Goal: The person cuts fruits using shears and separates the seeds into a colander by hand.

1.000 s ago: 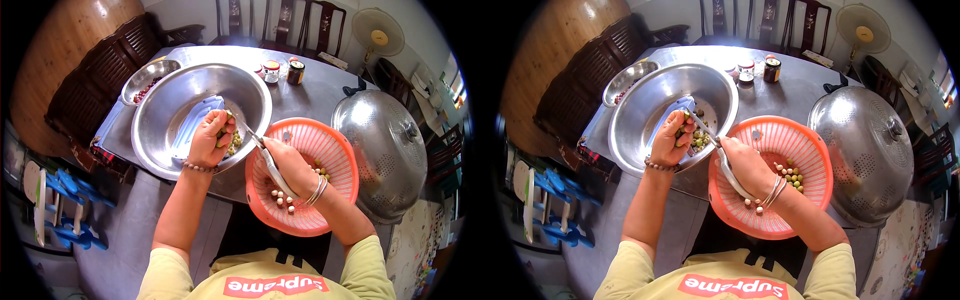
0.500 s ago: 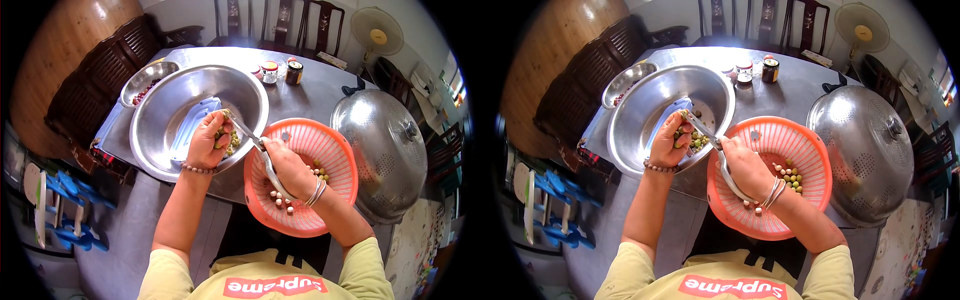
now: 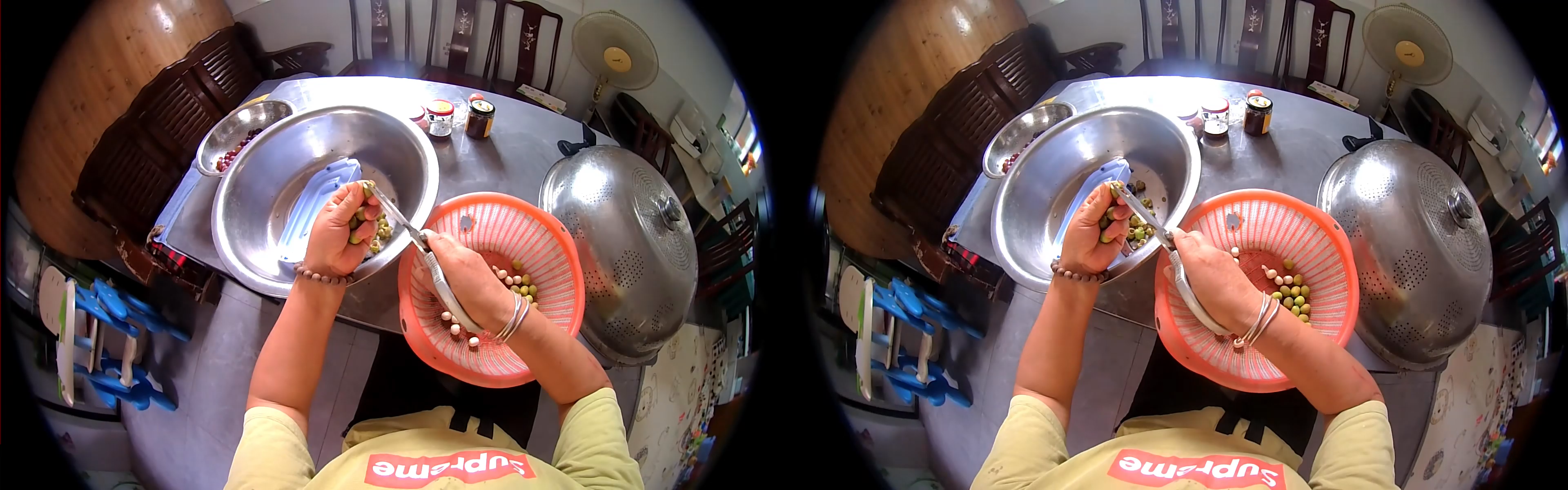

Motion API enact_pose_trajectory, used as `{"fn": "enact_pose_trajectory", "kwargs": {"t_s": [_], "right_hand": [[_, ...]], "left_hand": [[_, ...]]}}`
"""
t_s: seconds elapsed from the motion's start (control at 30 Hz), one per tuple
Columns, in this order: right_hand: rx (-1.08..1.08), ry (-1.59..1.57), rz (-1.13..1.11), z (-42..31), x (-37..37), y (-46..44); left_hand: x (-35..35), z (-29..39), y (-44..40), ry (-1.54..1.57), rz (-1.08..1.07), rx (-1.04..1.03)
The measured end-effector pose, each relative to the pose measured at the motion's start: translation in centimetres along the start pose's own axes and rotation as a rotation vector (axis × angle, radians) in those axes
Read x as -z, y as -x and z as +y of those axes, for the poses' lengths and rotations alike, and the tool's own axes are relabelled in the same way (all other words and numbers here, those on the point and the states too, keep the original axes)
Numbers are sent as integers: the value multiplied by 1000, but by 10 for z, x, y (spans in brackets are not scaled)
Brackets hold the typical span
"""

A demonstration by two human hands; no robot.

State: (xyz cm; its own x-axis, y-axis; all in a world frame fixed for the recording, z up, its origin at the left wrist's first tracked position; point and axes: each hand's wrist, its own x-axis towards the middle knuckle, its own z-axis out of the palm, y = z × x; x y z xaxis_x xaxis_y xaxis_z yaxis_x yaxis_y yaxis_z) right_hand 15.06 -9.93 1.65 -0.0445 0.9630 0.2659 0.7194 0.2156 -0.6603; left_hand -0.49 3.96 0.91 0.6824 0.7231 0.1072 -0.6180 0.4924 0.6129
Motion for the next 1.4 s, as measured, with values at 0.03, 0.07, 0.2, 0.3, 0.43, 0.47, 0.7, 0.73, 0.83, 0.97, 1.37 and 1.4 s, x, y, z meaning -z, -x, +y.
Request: {"fn": "enact_pose_trajectory", "kwargs": {"t_s": [0.03, 0.07, 0.2, 0.3, 0.43, 0.47, 0.7, 0.73, 0.83, 0.97, 1.37, 1.4], "right_hand": [[-5, -28, -11, -1, 1, 0], [-11, -55, -22, -3, 2, -1], [-55, -100, -60, -7, 4, -3], [-66, -139, -77, -4, 2, -5], [-29, -179, -19, -2, -2, -5], [7, -193, 21, -1, -3, -5], [-42, -238, -10, -6, 0, -5], [-41, -197, -3, -6, 2, -5], [26, -37, 63, -2, 0, -2], [-17, 102, 72, -8, 2, 0], [37, 163, 156, -2, -2, 0], [32, 145, 152, -2, -3, 0]], "left_hand": [[1, 0, 0, 0, 0, 0], [3, -1, -1, 15, -14, 0], [4, 0, -1, 69, -41, 17], [4, 0, -1, 69, -27, 12], [5, 0, -2, 68, -24, 13], [4, 0, -1, 72, -29, 18], [-6, -3, -2, -79, 82, -59], [-12, -4, -2, -166, 145, -111], [-13, -10, -1, -397, 204, -282], [-8, -11, -2, -395, 189, -326], [-7, -6, 0, -293, 110, -204], [-7, -6, 0, -287, 109, -200]]}}
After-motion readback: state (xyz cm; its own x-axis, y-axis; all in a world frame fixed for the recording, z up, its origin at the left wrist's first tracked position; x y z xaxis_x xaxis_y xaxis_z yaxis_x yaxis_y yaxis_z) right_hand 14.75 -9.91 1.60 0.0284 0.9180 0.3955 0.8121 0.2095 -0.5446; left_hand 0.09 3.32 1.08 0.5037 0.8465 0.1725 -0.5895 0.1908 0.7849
